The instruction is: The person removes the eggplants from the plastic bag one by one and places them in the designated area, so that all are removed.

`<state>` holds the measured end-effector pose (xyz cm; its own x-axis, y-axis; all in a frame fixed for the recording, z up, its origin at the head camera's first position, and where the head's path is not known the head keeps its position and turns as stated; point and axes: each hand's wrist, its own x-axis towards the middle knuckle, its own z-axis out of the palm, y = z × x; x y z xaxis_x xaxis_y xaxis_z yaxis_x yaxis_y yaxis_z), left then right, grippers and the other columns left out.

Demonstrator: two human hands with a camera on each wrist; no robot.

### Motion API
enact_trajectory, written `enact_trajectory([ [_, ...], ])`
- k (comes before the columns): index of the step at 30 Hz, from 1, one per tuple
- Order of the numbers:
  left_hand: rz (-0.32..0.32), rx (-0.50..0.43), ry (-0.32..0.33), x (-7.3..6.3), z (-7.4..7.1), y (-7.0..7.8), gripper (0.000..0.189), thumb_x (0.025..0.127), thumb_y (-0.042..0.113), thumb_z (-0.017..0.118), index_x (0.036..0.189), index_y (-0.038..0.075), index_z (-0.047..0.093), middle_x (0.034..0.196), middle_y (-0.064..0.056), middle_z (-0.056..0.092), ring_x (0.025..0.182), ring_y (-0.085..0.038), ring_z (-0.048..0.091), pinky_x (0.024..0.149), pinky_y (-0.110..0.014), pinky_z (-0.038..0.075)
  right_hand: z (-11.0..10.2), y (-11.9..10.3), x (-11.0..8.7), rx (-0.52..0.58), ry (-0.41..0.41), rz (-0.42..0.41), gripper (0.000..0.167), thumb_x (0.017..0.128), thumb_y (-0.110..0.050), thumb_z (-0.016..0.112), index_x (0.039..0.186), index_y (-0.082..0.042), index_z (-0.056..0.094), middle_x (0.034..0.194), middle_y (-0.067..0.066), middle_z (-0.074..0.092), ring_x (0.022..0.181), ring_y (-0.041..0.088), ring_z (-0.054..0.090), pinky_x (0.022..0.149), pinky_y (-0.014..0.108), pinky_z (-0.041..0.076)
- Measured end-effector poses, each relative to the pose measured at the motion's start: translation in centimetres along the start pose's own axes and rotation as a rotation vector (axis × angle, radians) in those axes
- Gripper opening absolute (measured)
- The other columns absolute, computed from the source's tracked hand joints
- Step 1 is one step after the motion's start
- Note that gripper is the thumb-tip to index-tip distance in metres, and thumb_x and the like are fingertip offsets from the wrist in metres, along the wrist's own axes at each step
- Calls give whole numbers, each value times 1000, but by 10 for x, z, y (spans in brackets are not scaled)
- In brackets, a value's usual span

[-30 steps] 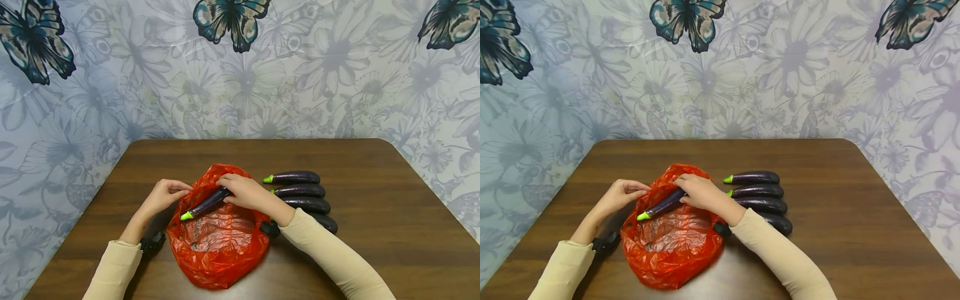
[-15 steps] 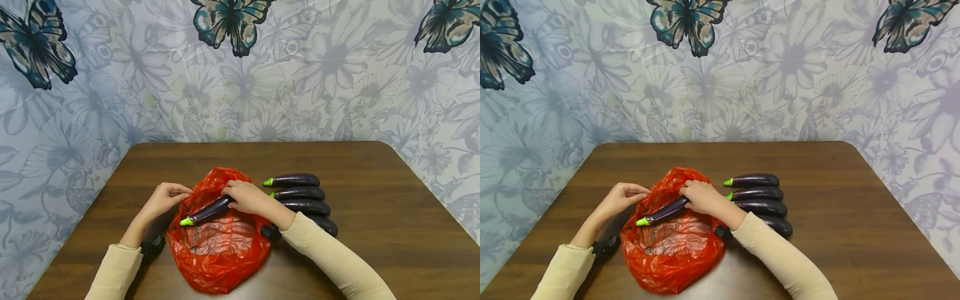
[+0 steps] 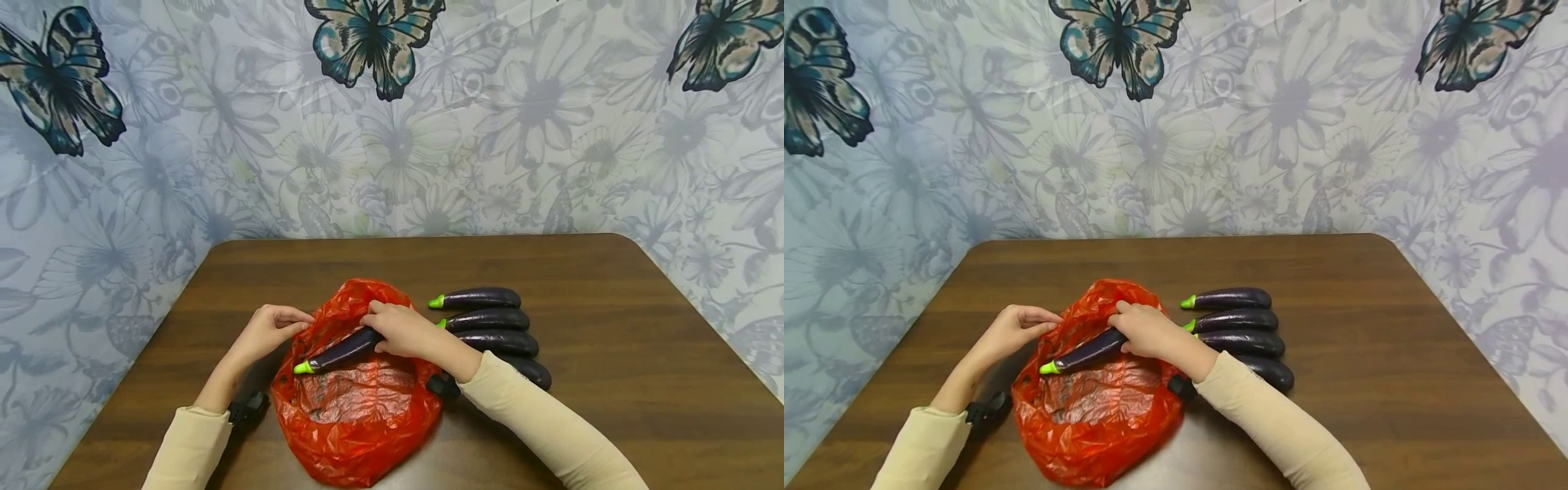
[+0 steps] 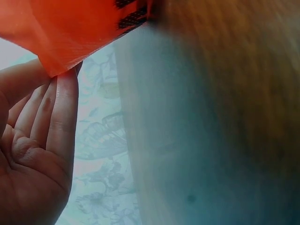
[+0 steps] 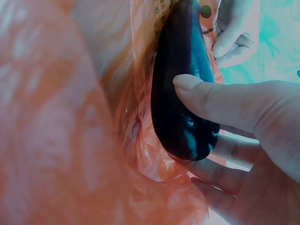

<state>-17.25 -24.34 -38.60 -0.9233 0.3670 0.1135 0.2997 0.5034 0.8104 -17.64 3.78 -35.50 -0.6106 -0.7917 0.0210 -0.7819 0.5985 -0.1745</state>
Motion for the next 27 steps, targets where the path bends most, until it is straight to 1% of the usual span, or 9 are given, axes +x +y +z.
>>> enact_trajectory([
  [4,-15,12,0,-1,1,-1,16,89,3,63,101,-2,71,99,-14,68,85,-21,67,70,-31,54,2,1,-1,10,-3,-3,41,79,-22,77,116,-11,64,101,3,52,94,18,54,85,31,45],
  [9,-1,9,4,1,0,-1,15,88,3,63,100,-2,71,97,-14,68,83,-20,67,69,-29,54,1,2,-4,8,-6,-11,41,80,-21,77,117,-13,63,105,2,55,97,18,54,88,33,44],
  [13,-1,7,9,0,0,-1,15,88,2,63,100,-2,71,97,-14,68,83,-19,67,69,-29,54,-3,1,-5,16,-8,-34,42,81,-22,76,119,-13,61,106,2,54,96,17,55,86,34,44],
  [22,-3,-13,1,-2,-1,3,16,89,3,63,102,-2,71,99,-14,67,85,-21,67,70,-30,54,-9,-2,-11,122,45,-46,41,80,-24,76,118,-17,61,105,0,52,89,13,55,81,32,48],
  [27,16,-16,4,-1,0,2,16,89,2,62,102,-3,70,98,-14,67,84,-21,67,69,-31,54,-10,0,-17,193,79,-31,42,81,-24,76,119,-17,61,108,-1,52,93,11,54,84,31,47],
])
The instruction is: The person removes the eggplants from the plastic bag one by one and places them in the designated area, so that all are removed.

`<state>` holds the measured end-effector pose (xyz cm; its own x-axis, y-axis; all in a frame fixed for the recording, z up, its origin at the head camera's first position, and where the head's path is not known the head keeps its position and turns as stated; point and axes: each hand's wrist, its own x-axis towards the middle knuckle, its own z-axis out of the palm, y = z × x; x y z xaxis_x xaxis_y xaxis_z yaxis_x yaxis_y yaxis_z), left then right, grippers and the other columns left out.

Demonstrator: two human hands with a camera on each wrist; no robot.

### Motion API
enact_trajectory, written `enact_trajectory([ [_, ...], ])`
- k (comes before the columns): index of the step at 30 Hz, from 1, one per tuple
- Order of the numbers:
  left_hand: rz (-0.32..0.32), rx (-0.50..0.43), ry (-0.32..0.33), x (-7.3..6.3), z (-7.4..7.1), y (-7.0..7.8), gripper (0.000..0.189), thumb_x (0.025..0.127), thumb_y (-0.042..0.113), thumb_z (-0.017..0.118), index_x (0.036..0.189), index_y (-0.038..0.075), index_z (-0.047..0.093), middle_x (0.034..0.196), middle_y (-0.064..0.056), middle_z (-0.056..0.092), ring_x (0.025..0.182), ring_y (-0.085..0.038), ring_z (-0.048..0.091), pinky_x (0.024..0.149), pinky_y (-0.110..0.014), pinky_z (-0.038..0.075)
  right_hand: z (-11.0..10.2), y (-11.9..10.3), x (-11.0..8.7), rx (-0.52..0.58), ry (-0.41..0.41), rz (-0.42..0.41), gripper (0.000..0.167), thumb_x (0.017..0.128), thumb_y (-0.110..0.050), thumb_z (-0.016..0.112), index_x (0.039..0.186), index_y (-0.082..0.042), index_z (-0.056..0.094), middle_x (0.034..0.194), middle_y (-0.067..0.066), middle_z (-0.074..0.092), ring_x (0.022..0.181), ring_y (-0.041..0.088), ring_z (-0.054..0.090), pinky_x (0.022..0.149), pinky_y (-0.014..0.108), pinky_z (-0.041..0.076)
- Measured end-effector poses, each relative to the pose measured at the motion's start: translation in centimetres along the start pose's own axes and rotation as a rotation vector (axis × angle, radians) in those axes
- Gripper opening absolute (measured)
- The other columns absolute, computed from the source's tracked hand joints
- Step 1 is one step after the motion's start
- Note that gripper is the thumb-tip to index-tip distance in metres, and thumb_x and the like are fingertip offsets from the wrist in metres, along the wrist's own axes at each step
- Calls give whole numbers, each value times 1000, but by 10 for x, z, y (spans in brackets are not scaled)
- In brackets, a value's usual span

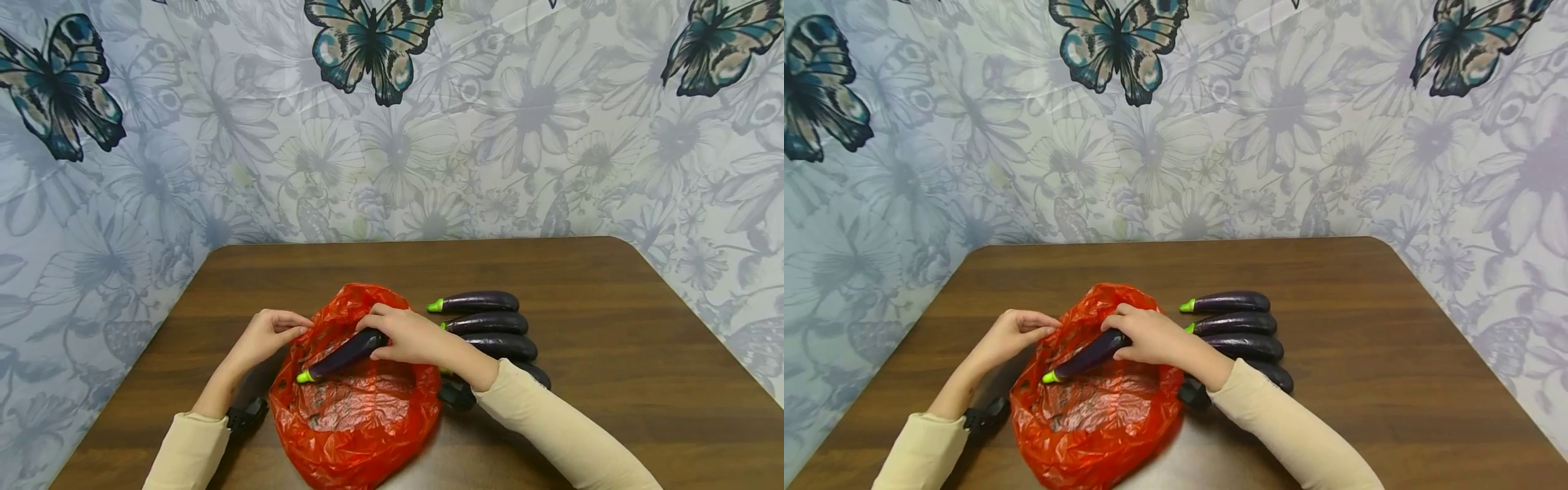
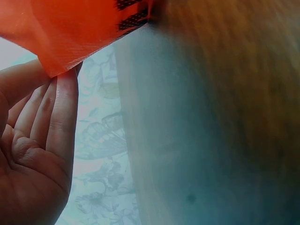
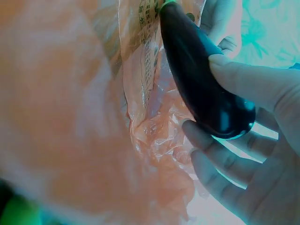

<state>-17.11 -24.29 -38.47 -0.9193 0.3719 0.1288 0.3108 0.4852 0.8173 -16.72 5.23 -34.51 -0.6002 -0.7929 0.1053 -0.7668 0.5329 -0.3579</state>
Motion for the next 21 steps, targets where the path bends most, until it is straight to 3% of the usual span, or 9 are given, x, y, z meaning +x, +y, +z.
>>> enact_trajectory([
  [7,3,-7,-4,-1,1,1,16,89,3,63,102,-2,71,98,-13,68,84,-19,67,68,-28,54,-7,1,-15,111,51,15,43,81,-24,75,120,-16,61,109,-1,53,89,12,55,82,28,48],
  [21,-10,-6,11,0,3,-1,15,88,0,63,100,-3,71,97,-14,68,84,-21,67,69,-31,54,-27,2,-45,121,115,39,42,82,-23,75,121,-17,60,110,-5,51,83,7,53,73,24,48],
])
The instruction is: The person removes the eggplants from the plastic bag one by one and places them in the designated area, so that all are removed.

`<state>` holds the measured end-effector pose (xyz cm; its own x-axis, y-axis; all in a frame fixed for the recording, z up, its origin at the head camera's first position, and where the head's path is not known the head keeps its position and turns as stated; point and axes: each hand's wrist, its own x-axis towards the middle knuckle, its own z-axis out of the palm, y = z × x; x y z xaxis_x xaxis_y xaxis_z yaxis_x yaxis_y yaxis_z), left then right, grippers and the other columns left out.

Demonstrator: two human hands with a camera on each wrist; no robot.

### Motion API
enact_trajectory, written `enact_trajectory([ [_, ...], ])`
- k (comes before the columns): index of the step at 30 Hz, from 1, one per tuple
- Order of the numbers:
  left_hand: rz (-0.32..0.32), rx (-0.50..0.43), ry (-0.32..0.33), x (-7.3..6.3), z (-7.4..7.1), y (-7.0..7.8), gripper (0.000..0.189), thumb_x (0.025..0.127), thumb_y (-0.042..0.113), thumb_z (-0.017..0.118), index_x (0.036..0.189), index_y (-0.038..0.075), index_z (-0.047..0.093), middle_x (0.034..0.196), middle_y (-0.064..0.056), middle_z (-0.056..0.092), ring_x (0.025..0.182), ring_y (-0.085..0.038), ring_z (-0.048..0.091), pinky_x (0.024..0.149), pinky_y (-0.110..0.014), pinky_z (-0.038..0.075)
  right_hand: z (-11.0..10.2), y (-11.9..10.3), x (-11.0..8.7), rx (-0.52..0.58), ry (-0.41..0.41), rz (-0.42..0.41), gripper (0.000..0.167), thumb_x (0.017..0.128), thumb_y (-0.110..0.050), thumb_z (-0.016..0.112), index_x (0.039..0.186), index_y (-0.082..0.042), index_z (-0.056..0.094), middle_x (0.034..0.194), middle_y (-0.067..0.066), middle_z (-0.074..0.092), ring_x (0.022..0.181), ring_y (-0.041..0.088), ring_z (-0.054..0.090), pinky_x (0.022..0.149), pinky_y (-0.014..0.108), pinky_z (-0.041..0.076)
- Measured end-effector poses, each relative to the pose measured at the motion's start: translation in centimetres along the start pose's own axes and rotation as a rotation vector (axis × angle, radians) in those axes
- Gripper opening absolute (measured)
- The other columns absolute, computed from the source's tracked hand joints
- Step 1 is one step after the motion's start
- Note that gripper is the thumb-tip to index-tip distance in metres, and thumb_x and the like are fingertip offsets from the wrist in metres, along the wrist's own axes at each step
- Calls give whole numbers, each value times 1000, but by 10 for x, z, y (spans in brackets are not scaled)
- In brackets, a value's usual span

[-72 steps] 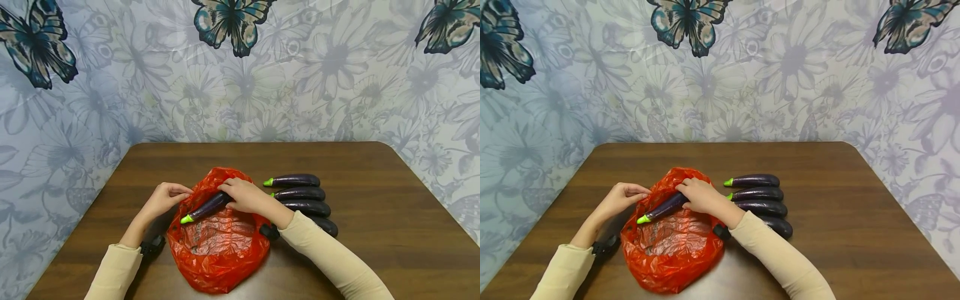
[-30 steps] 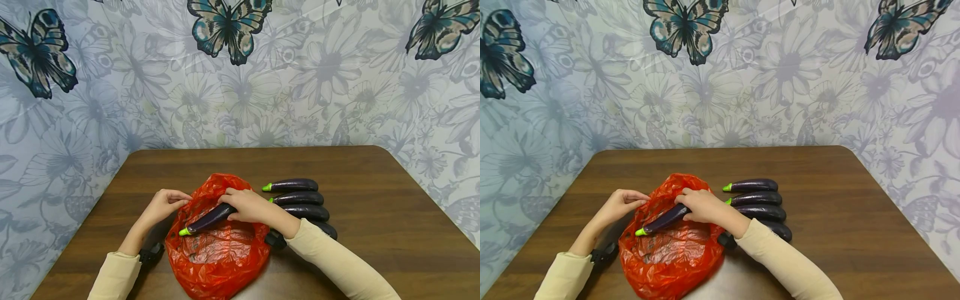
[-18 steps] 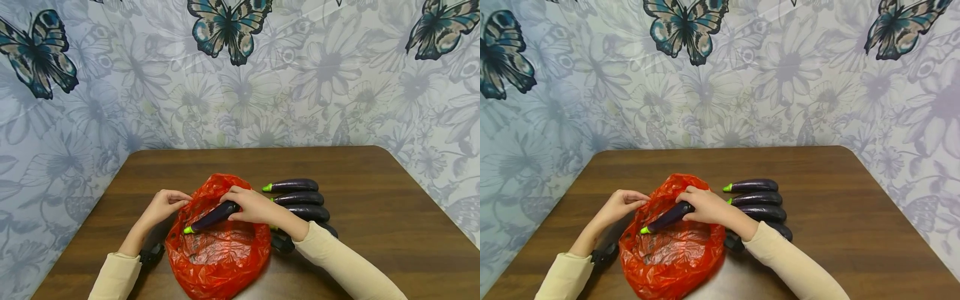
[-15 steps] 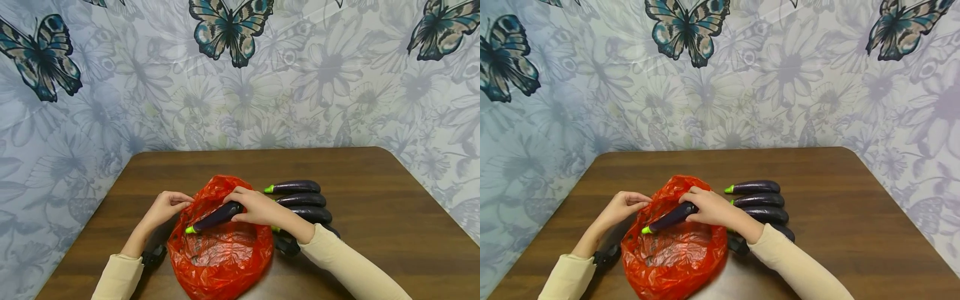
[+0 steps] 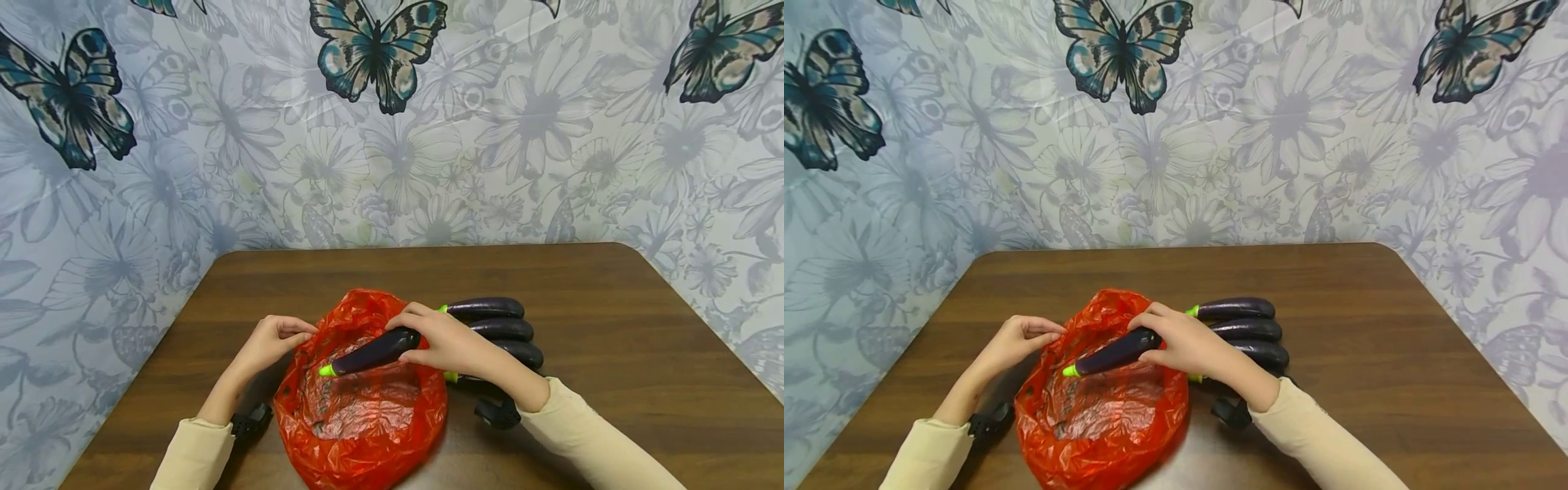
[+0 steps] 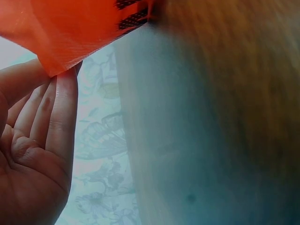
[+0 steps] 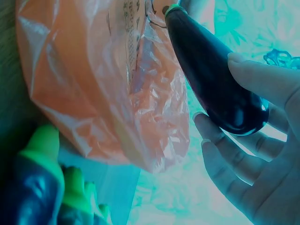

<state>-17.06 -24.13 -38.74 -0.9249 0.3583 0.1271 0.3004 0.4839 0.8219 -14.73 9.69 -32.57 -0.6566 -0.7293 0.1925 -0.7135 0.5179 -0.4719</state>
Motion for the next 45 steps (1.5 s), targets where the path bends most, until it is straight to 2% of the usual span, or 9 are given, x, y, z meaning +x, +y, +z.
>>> enact_trajectory([
  [9,-2,7,-4,0,-1,2,15,89,4,63,101,-1,71,98,-13,68,84,-19,66,70,-29,54,-15,12,-18,48,47,7,42,83,-22,73,122,-16,58,112,-5,51,86,8,53,70,32,50],
  [13,-3,7,-8,-1,-2,2,15,89,3,63,101,-2,71,98,-14,68,84,-19,66,70,-29,54,-21,17,-26,60,76,0,43,83,-21,74,122,-17,59,113,-5,52,85,8,53,67,31,50],
  [17,1,3,-8,0,-2,1,15,89,3,63,101,-2,71,98,-14,68,84,-20,66,71,-30,54,-27,22,-35,66,118,-12,44,81,-16,75,122,-18,59,113,-5,52,91,10,54,70,32,50],
  [21,2,8,-5,1,-2,1,15,89,3,63,101,-2,71,98,-14,68,84,-20,67,71,-31,54,-30,30,-44,40,161,-24,44,79,-9,76,120,-16,60,115,-5,52,95,11,54,72,32,49],
  [25,-2,14,-6,1,-2,0,15,88,3,63,100,-2,71,97,-14,68,84,-20,67,71,-30,54,-31,37,-53,59,197,-29,46,77,-3,76,118,-13,60,116,-2,52,95,13,54,71,30,50],
  [29,-4,10,-8,1,-2,0,15,89,3,63,101,-2,71,98,-14,68,85,-20,67,71,-30,53,-32,43,-60,102,229,-8,48,75,1,77,118,-13,60,117,-1,51,95,15,53,69,28,51],
  [37,-1,-6,-11,1,-2,1,17,89,3,63,103,-3,70,99,-15,67,85,-21,67,72,-33,54,-37,57,-71,136,285,33,50,75,4,76,119,-13,60,117,1,52,102,20,53,72,36,53],
  [41,0,7,-16,1,-3,4,16,89,0,62,102,-5,70,99,-16,67,85,-22,67,71,-32,54,-41,64,-77,136,308,42,49,75,4,75,119,-12,59,117,2,52,102,20,52,73,37,53],
  [45,7,18,-19,-1,-4,18,15,88,-6,60,100,-9,69,97,-19,67,84,-27,66,70,-34,54,-46,71,-83,159,325,66,47,78,4,73,120,-9,58,117,2,51,103,18,51,74,36,53],
])
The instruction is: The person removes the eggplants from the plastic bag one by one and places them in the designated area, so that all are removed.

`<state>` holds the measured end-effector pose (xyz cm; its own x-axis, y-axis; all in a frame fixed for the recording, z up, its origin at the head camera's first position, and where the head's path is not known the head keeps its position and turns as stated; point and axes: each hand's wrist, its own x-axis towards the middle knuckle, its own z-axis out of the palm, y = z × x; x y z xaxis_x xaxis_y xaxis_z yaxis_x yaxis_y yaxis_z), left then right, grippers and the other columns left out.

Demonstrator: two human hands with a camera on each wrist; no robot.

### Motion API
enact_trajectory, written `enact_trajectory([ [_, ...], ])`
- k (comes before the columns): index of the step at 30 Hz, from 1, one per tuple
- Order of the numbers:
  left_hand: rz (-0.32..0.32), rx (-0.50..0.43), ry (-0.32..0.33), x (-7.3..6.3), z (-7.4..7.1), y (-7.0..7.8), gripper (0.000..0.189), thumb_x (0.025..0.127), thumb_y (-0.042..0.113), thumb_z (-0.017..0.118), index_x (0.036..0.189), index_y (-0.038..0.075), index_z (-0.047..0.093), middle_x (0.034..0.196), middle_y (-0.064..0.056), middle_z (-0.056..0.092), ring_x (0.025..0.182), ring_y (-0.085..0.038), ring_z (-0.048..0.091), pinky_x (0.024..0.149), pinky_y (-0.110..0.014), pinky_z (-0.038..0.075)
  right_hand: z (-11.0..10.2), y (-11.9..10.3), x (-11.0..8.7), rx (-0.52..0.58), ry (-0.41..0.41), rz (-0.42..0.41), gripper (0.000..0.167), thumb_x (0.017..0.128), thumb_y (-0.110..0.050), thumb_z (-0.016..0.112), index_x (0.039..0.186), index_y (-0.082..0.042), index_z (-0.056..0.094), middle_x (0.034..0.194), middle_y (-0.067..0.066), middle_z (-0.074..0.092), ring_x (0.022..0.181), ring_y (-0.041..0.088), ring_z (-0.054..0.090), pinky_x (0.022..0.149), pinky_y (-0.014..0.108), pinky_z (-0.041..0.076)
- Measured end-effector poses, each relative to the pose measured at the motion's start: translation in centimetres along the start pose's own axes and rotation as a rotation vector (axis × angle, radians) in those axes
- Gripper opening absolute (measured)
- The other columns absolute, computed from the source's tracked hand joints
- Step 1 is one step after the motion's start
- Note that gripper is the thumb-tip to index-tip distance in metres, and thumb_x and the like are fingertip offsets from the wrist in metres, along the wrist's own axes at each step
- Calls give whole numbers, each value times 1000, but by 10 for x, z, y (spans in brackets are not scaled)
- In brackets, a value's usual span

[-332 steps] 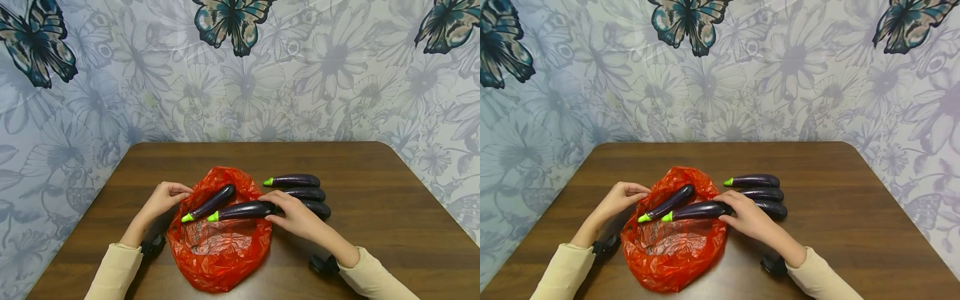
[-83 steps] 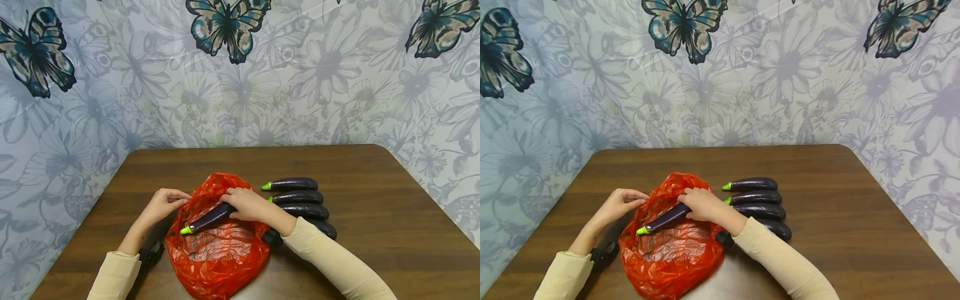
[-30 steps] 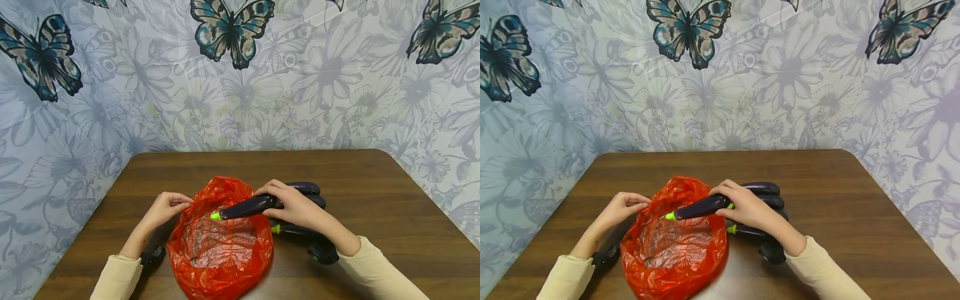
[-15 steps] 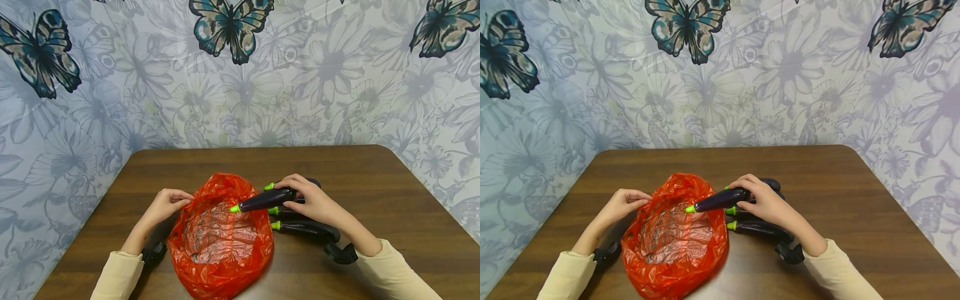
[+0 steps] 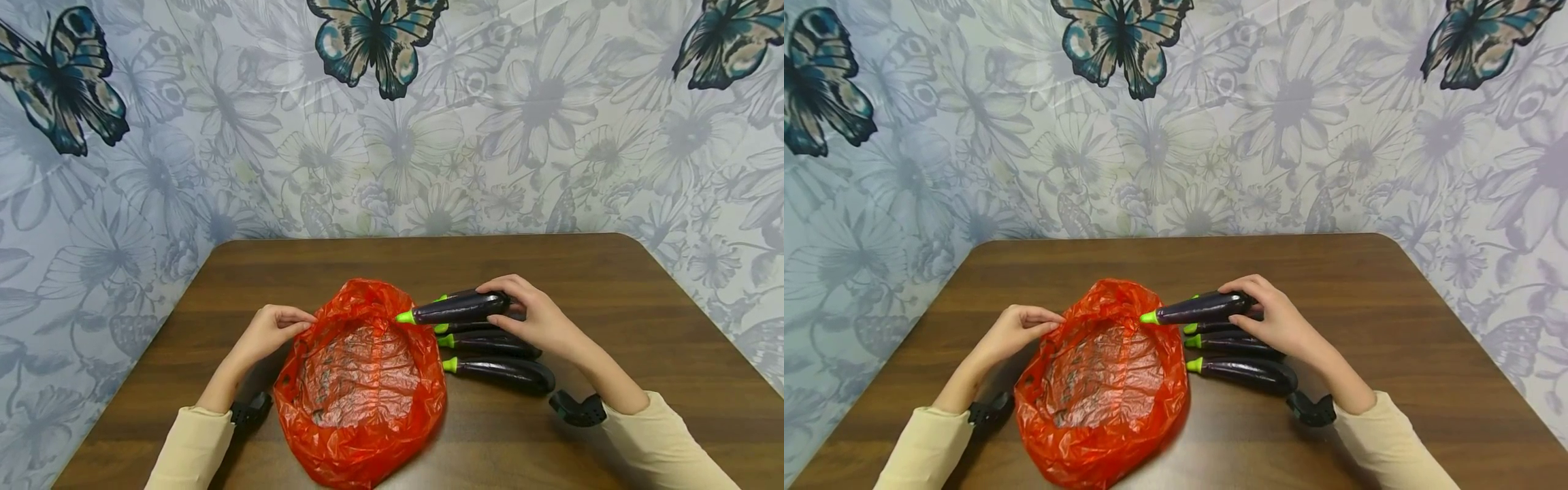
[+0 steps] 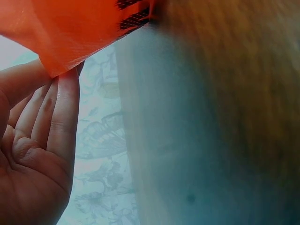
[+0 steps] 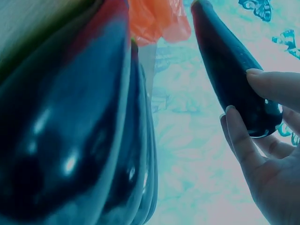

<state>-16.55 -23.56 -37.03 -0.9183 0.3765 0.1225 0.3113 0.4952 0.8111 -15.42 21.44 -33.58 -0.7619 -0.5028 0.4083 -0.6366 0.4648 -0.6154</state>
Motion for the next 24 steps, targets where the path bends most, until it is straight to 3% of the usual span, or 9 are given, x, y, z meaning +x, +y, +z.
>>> enact_trajectory([
  [4,1,3,1,-1,-1,9,15,87,-7,60,99,-10,68,96,-20,67,84,-29,66,70,-34,54,-6,6,-3,15,29,15,45,79,6,71,120,-7,58,117,4,51,101,17,50,74,27,51],
  [13,-3,-14,7,4,0,-18,17,89,1,63,103,-3,70,99,-15,68,84,-20,67,70,-30,54,-21,20,-6,125,82,57,43,81,10,67,121,-1,56,117,10,49,97,13,48,73,17,48],
  [18,-13,-7,8,3,0,-19,16,89,1,63,102,-2,71,98,-14,68,83,-19,67,70,-30,54,-28,33,-7,154,124,96,43,82,11,65,122,2,55,116,9,50,73,11,48,58,20,44],
  [20,-17,-12,7,3,0,-19,16,89,1,63,102,-3,71,98,-14,68,83,-20,67,70,-30,54,-29,39,-7,181,130,119,41,84,10,64,123,3,54,118,7,49,76,9,50,59,19,45],
  [24,-18,-16,6,3,0,-20,16,89,1,62,102,-2,71,98,-14,68,83,-20,67,70,-30,54,-30,49,-7,279,134,162,38,90,5,59,126,5,50,120,6,49,99,6,54,73,21,50],
])
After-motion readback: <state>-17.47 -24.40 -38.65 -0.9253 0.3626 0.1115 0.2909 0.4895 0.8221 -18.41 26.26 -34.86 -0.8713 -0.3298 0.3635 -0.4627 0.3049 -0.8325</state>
